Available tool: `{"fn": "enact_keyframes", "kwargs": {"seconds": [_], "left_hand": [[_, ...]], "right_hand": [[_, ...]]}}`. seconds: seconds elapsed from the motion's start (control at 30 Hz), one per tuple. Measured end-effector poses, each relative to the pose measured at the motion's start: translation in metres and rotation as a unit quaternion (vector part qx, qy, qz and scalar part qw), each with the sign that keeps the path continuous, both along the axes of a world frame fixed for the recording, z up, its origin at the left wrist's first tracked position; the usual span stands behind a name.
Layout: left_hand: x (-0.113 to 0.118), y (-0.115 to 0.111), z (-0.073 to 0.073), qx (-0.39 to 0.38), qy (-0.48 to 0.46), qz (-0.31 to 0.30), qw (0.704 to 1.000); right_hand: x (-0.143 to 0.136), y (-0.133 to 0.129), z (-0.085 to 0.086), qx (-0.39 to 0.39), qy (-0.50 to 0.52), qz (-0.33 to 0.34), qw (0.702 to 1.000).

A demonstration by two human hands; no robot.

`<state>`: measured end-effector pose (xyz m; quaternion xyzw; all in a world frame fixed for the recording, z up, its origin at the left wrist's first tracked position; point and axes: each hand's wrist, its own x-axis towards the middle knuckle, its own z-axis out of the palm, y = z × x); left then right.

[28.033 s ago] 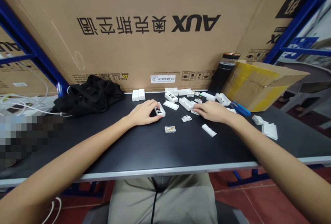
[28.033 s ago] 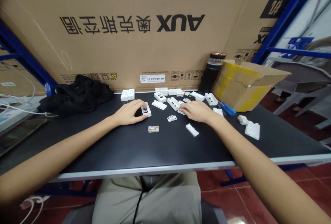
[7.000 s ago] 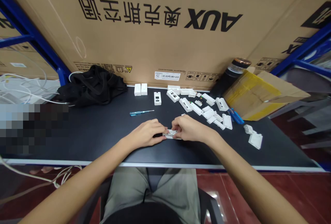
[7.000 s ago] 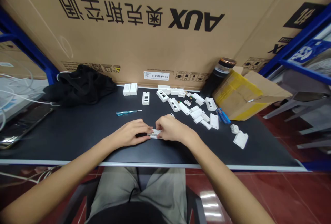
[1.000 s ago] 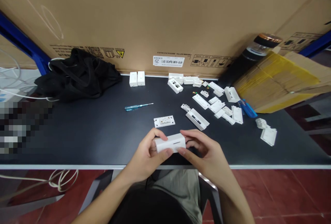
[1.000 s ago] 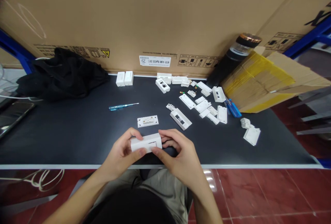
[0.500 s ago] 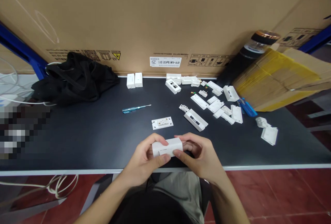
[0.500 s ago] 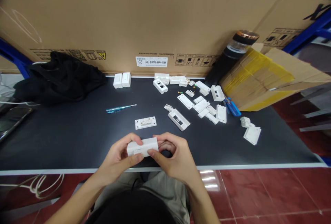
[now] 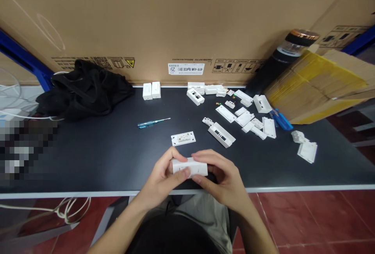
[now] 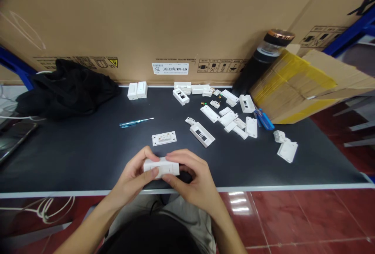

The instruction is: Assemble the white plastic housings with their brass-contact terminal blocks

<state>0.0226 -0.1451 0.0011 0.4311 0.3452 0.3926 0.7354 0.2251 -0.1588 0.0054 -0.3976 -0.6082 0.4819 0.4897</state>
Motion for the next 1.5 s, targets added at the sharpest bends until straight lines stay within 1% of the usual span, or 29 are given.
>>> {"fn": "enact_keyframes", "kwargs": {"seconds": [0.1,0.17,0.27,0.37,0.5,0.6,0.67,0.8,0.93,1.03,1.1,1.17,1.23,1.3,1.37,1.43,1.5], "left_hand": [[0.001,0.001,0.000,-0.021,-0.004,0.010,1.000],[0.003,0.003,0.002,-0.043,-0.019,0.017,0.999],[0.005,0.005,0.004,-0.078,-0.045,0.020,0.996],[0.006,0.006,0.005,-0.087,-0.053,0.022,0.995],[0.005,0.005,0.004,-0.075,-0.036,0.035,0.996],[0.002,0.003,0.001,-0.052,0.014,0.043,0.998],[0.001,0.002,0.000,-0.034,0.036,0.033,0.998],[-0.001,0.002,-0.001,-0.021,0.012,0.004,1.000],[-0.001,0.003,-0.002,-0.028,0.018,0.001,0.999],[0.000,0.002,-0.002,-0.032,0.004,-0.002,0.999],[0.001,0.002,-0.001,-0.035,-0.002,-0.007,0.999],[0.001,0.003,0.000,-0.032,0.003,-0.015,0.999],[0.002,0.003,0.001,-0.023,0.015,-0.019,0.999],[0.002,0.003,0.001,-0.020,0.030,-0.011,0.999],[0.003,0.002,0.002,-0.023,0.047,-0.004,0.999],[0.003,0.002,0.005,-0.017,0.077,-0.006,0.997],[0.004,0.003,0.009,0.010,0.123,-0.009,0.992]], "right_hand": [[0.006,0.002,0.003,0.069,-0.101,-0.006,0.992],[0.007,0.004,0.006,0.095,-0.141,-0.010,0.985],[0.006,0.006,0.007,0.113,-0.154,-0.008,0.981],[0.004,0.006,0.008,0.125,-0.164,-0.005,0.978],[0.003,0.007,0.008,0.140,-0.164,-0.007,0.977],[0.003,0.008,0.008,0.144,-0.147,-0.022,0.978],[0.004,0.007,0.008,0.146,-0.138,-0.027,0.979],[0.005,0.007,0.008,0.151,-0.141,-0.017,0.978],[0.005,0.007,0.008,0.140,-0.136,-0.003,0.981],[0.006,0.008,0.007,0.139,-0.133,0.006,0.981],[0.008,0.009,0.007,0.164,-0.152,-0.001,0.975],[0.009,0.011,0.009,0.202,-0.197,-0.014,0.959],[0.011,0.012,0.012,0.233,-0.243,-0.014,0.941],[0.011,0.014,0.015,0.248,-0.270,0.002,0.930],[0.011,0.016,0.018,0.251,-0.282,0.022,0.926],[0.010,0.018,0.020,0.246,-0.283,0.046,0.926],[0.009,0.020,0.021,0.241,-0.275,0.071,0.928]]}}
